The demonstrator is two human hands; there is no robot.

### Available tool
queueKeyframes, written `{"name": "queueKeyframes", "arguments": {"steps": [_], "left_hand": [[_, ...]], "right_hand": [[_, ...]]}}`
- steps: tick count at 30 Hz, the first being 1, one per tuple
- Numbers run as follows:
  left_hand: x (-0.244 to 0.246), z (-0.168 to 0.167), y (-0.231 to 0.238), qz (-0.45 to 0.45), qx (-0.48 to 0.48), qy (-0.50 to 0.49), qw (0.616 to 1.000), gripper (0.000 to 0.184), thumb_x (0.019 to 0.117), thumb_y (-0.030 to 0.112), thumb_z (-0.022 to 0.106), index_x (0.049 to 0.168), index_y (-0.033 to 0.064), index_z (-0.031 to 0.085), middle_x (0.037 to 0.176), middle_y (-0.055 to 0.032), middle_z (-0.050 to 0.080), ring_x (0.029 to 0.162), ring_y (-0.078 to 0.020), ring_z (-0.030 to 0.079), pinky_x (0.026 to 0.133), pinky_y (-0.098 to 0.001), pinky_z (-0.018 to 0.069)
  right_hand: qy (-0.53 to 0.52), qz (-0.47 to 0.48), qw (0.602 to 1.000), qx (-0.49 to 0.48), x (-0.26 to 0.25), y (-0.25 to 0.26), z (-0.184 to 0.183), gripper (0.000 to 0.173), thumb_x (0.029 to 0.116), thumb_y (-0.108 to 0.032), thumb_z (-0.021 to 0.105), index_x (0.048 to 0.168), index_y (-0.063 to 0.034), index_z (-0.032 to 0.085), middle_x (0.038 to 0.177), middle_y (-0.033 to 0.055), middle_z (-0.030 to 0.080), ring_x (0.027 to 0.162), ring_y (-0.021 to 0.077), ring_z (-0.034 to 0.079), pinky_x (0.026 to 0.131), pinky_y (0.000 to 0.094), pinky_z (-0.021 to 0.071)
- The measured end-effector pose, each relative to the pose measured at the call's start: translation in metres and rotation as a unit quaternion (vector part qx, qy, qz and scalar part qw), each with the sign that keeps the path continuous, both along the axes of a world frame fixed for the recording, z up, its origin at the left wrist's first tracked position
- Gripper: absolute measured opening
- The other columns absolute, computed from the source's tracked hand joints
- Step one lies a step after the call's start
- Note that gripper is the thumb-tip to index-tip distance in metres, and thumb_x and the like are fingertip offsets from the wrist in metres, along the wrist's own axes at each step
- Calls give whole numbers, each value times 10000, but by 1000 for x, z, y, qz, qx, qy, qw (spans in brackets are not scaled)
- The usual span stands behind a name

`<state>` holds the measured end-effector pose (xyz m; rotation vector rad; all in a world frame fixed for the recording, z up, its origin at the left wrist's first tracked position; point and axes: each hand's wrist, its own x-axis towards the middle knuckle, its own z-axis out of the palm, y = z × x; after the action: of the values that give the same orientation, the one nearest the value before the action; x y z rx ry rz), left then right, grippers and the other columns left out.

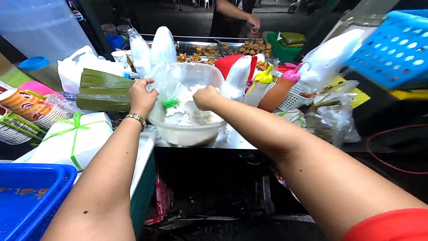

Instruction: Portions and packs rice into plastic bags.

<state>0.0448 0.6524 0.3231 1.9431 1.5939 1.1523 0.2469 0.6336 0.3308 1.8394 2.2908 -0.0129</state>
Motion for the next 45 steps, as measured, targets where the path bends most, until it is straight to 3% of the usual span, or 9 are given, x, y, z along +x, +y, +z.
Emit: {"name": "queueKeyframes", "arguments": {"steps": [4, 19, 24, 28, 31, 35, 37, 40, 45], "left_hand": [[2, 3, -2, 5, -15, -4, 1000, 388, 946, -20, 592, 1333, -32, 577, 1232, -279, 641, 973, -373, 700, 885, -535, 559], [4, 1, 3, 11, -14, 10, 1000, 463, 933, -31, 582, 1394, -10, 548, 1382, -246, 580, 1057, -362, 691, 928, -533, 551], [4, 2, 2, 13, -9, 20, 1000, 461, 930, -30, 594, 1388, -19, 550, 1363, -250, 594, 1057, -373, 687, 931, -539, 544], [10, 6, -7, 3, -3, 18, 1000, 484, 915, -30, 642, 1392, -34, 560, 1390, -255, 588, 1200, -382, 639, 1027, -528, 508], [9, 2, -4, -4, 27, 11, 1000, 477, 896, -41, 650, 1370, -34, 591, 1375, -240, 613, 1290, -359, 593, 1107, -497, 459], [8, 4, -3, -12, 16, 21, 1000, 484, 917, -33, 635, 1397, -12, 580, 1372, -241, 614, 1274, -369, 603, 1078, -529, 482], [9, 12, -18, -17, -3, 24, 1000, 487, 940, -40, 618, 1422, -23, 545, 1380, -268, 592, 1276, -402, 587, 1060, -547, 476], [10, 11, -12, -24, -4, 22, 999, 495, 934, -55, 605, 1424, -22, 548, 1394, -258, 587, 1295, -385, 578, 1082, -526, 465], [9, 16, -1, -57, -16, -2, 998, 420, 1032, 58, 526, 1440, -37, 525, 1424, -257, 570, 1278, -363, 600, 1085, -501, 466]], "right_hand": [[-6, -6, 998, -67, -5, 4, 5, 243, 1007, -160, 591, 1075, 54, 684, 1190, 278, 663, 1145, 480, 624, 850, 707, 460], [4, 37, 992, -121, -18, -3, -6, 292, 1052, -231, 566, 1057, 37, 682, 1160, 245, 665, 1114, 430, 643, 833, 658, 489], [67, 109, 982, -139, -27, 1, -21, 315, 1034, -224, 610, 963, 72, 690, 1052, 268, 665, 1043, 437, 645, 822, 657, 483], [105, 162, 975, -114, -21, -3, -36, 248, 988, -164, 649, 881, 55, 696, 936, 260, 684, 951, 448, 668, 806, 669, 496], [120, 173, 968, -135, -17, -8, -29, 257, 1028, -145, 597, 953, 73, 709, 954, 282, 682, 966, 453, 653, 864, 651, 475], [133, 129, 972, -147, -14, -10, -23, 305, 1056, -208, 571, 990, 42, 732, 962, 287, 687, 964, 458, 648, 855, 665, 460], [152, 111, 971, -148, -11, -14, -18, 310, 1066, -207, 568, 970, 42, 726, 894, 255, 675, 867, 395, 637, 801, 620, 465], [201, 71, 963, -164, 0, -19, -15, 293, 1075, -202, 554, 941, 18, 695, 724, 112, 576, 654, 196, 510, 661, 433, 434], [317, -10, 925, -206, 23, -23, -4, 264, 1072, -199, 553, 1167, 12, 680, 680, -31, 533, 541, 20, 439, 541, 214, 391]]}}
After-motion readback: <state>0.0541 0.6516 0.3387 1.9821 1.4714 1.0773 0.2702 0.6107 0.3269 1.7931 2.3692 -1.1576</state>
